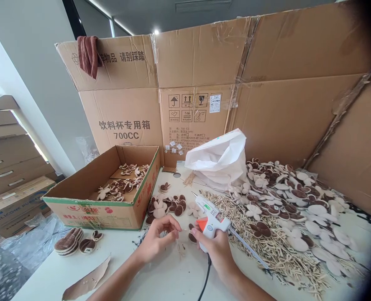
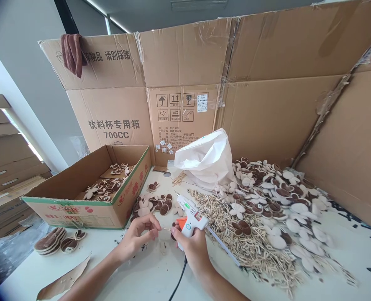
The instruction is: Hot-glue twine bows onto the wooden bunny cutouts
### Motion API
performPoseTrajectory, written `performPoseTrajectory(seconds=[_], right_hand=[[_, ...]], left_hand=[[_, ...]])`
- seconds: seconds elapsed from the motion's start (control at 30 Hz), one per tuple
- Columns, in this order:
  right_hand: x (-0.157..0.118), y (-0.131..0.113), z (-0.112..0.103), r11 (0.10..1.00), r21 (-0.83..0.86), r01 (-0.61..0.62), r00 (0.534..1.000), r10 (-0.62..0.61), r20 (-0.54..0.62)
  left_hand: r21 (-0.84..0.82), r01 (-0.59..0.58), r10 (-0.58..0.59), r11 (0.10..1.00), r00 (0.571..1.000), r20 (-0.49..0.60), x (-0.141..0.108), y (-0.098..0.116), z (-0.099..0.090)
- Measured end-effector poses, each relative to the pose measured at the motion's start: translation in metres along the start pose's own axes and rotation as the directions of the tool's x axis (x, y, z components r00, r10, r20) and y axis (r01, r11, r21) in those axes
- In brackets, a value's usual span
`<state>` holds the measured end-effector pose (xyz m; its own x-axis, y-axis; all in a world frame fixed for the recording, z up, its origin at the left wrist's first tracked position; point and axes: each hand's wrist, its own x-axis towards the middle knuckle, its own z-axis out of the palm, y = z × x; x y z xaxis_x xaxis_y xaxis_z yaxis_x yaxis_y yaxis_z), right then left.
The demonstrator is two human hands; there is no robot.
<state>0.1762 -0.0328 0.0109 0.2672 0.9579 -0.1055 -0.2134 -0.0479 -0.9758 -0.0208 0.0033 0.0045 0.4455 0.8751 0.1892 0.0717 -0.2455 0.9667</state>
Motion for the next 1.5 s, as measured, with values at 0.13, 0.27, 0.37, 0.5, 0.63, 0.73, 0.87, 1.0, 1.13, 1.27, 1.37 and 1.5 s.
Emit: performPoseTrajectory(seconds=[0.13,0.27,0.37,0.5,0.63,0.73,0.87,1.0,1.13,1.27,1.37,1.5], right_hand=[[0.001,0.002,-0.001,1.0,-0.001,0.001,1.0,-0.001,0.013],[0.003,0.005,-0.002,1.0,-0.012,-0.001,1.0,0.001,0.024],[0.005,0.007,-0.003,1.0,-0.024,0.003,1.0,-0.003,0.029],[0.004,0.006,-0.003,1.0,-0.03,-0.003,1.0,0.004,0.028],[0.002,0.004,-0.002,0.999,-0.029,-0.02,1.0,0.02,0.018],[0.001,0.002,-0.002,0.999,-0.029,-0.02,1.0,0.02,0.015],[0.001,0.001,-0.002,0.999,-0.04,-0.025,1.0,0.025,0.012],[0.001,0.001,-0.001,0.999,-0.034,-0.023,1.0,0.023,0.01],[0.002,0.003,-0.002,0.999,-0.029,-0.018,1.0,0.019,0.015],[0.004,0.006,-0.004,0.999,-0.041,-0.018,0.999,0.02,0.042],[0.007,0.009,-0.007,0.998,-0.059,-0.024,0.996,0.029,0.085],[0.01,0.01,-0.009,0.997,-0.068,-0.023,0.991,0.032,0.131]], left_hand=[[0.029,-0.004,0.004,1.0,1.0,-0.02,0.001,0.003,0.002],[0.07,0.017,-0.015,0.997,1.0,-0.025,0.003,0.002,0.006],[0.092,0.021,-0.014,0.996,0.997,-0.071,0.005,-0.001,0.007],[-0.005,0.032,-0.033,0.999,0.989,-0.145,0.007,-0.003,0.003],[-0.188,0.031,-0.071,0.982,0.975,-0.21,0.006,0.002,-0.003],[-0.267,-0.027,-0.027,0.963,0.98,-0.197,0.005,0.007,-0.007],[-0.197,-0.018,-0.018,0.98,0.984,-0.18,0.005,0.008,-0.006],[-0.196,0.016,-0.05,0.98,0.984,-0.172,0.005,0.005,-0.003],[-0.075,0.032,-0.038,0.997,0.996,-0.084,0.003,0.004,0.001],[0.107,0.004,0.002,0.994,0.999,-0.047,0.002,0.005,0.006],[0.178,0.011,-0.003,0.984,0.999,-0.045,0.003,0.004,0.01],[0.186,0.03,-0.028,0.982,1.0,-0.012,0.003,0.002,0.012]])
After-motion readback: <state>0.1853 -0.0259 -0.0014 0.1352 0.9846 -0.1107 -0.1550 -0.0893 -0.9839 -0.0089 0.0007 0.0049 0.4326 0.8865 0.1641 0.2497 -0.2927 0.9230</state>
